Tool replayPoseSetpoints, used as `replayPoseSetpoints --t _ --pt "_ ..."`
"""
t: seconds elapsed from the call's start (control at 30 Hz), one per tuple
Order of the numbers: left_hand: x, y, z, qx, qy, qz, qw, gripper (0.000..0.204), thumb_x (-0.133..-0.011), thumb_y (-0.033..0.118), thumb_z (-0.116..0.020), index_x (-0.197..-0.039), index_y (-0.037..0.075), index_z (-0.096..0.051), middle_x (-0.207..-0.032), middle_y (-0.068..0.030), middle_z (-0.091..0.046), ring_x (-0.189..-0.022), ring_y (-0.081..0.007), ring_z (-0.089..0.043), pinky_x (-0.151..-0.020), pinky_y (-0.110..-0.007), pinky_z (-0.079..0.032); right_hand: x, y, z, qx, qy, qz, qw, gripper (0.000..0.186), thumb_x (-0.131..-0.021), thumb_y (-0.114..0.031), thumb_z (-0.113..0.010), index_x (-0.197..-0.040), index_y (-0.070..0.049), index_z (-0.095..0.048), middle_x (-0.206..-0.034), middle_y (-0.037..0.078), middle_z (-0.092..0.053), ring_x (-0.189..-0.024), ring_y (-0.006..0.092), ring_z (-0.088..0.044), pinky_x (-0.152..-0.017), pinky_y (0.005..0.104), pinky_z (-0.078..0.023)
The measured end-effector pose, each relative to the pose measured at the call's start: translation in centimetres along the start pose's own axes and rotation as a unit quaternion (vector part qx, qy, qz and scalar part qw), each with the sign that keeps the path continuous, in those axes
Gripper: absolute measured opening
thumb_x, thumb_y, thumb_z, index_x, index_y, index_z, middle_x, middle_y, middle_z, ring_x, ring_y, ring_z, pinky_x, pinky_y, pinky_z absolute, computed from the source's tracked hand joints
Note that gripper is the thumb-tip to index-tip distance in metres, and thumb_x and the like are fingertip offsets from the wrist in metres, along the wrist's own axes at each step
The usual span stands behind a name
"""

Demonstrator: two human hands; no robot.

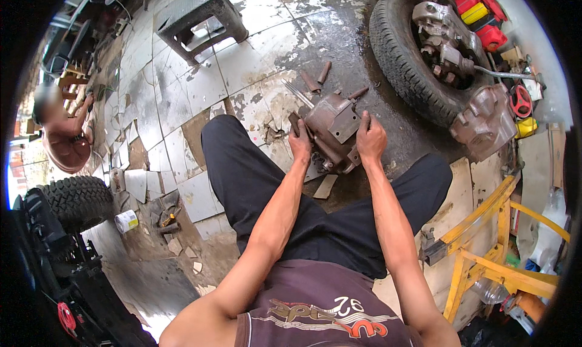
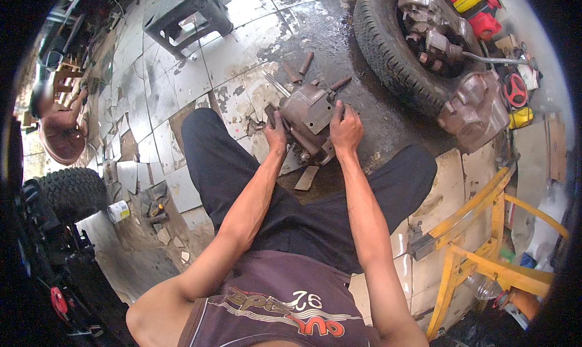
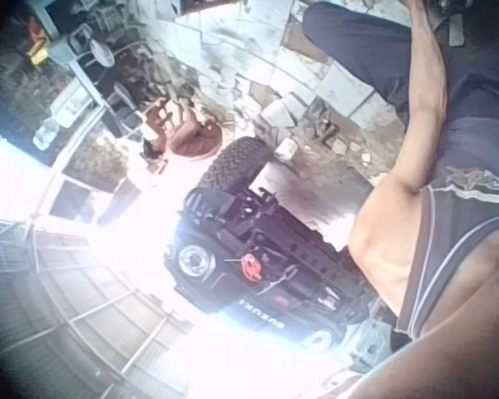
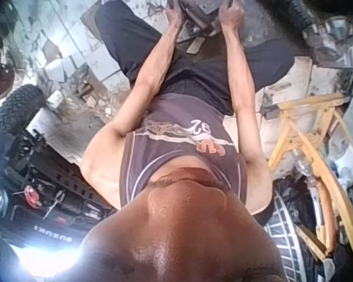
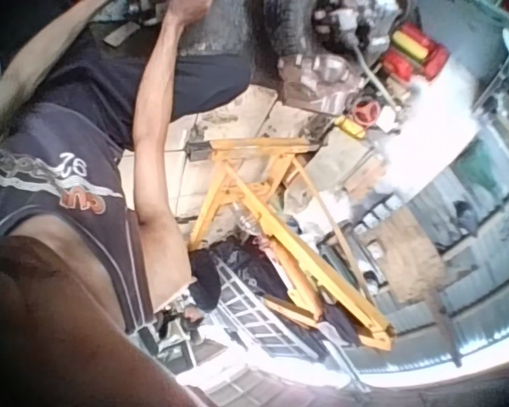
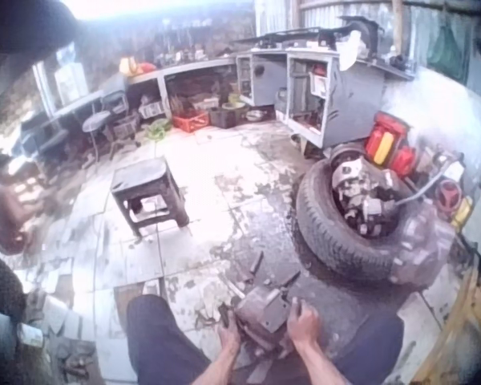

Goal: The person sits on the floor of a workshop and uses a small metal scraper to clean grease and debris from a disassembled mechanical housing. They repeatedly scrape the surface and edges of the part, turning it over to access different areas, while a tire and other tools are visible nearby.

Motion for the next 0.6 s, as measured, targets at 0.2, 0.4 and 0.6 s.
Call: replayPoseSetpoints --t 0.2,0.4,0.6 --pt "-0.4 -2.0 0.3 -0.041 -0.059 0.075 0.995 0.058 -0.096 0.054 -0.057 -0.097 -0.003 -0.067 -0.077 -0.0055 -0.064 -0.071 -0.0156 -0.055 -0.069 -0.033 -0.047 0.0 -0.7 0.0 -0.001 -0.004 0.002 1.0 0.041 -0.101 -0.035 -0.048 -0.092 0.0 -0.067 -0.089 0.023 -0.068 -0.085 0.0437 -0.064 -0.074 0.0508 -0.05" --pt "0.3 -0.3 -1.2 0.001 -0.106 0.141 0.984 0.067 -0.094 0.055 -0.06 -0.121 -0.007 -0.063 -0.1 -0.01 -0.068 -0.088 -0.0191 -0.058 -0.084 -0.034 -0.048 0.4 0.6 0.6 0.007 0.009 -0.005 1.0 0.04 -0.1 -0.035 -0.049 -0.089 0.0 -0.066 -0.089 0.023 -0.067 -0.085 0.0436 -0.063 -0.073 0.0511 -0.049" --pt "0.2 -3.0 0.6 -0.042 -0.058 0.107 0.992 0.065 -0.092 0.058 -0.061 -0.113 -0.004 -0.067 -0.1 -0.013 -0.069 -0.09 -0.0206 -0.061 -0.085 -0.034 -0.047 0.0 -0.6 0.2 0.008 0.015 0.008 1.0 0.041 -0.1 -0.036 -0.048 -0.088 -0.001 -0.066 -0.087 0.023 -0.067 -0.084 0.0432 -0.063 -0.072 0.0515 -0.049"
Point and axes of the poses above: each hand's wrist, its own x-axis away from the middle knuckle, its own z-axis out of the back of the hand, y = z × x, the point moved 10 cm from there along -x, towards the middle knuckle
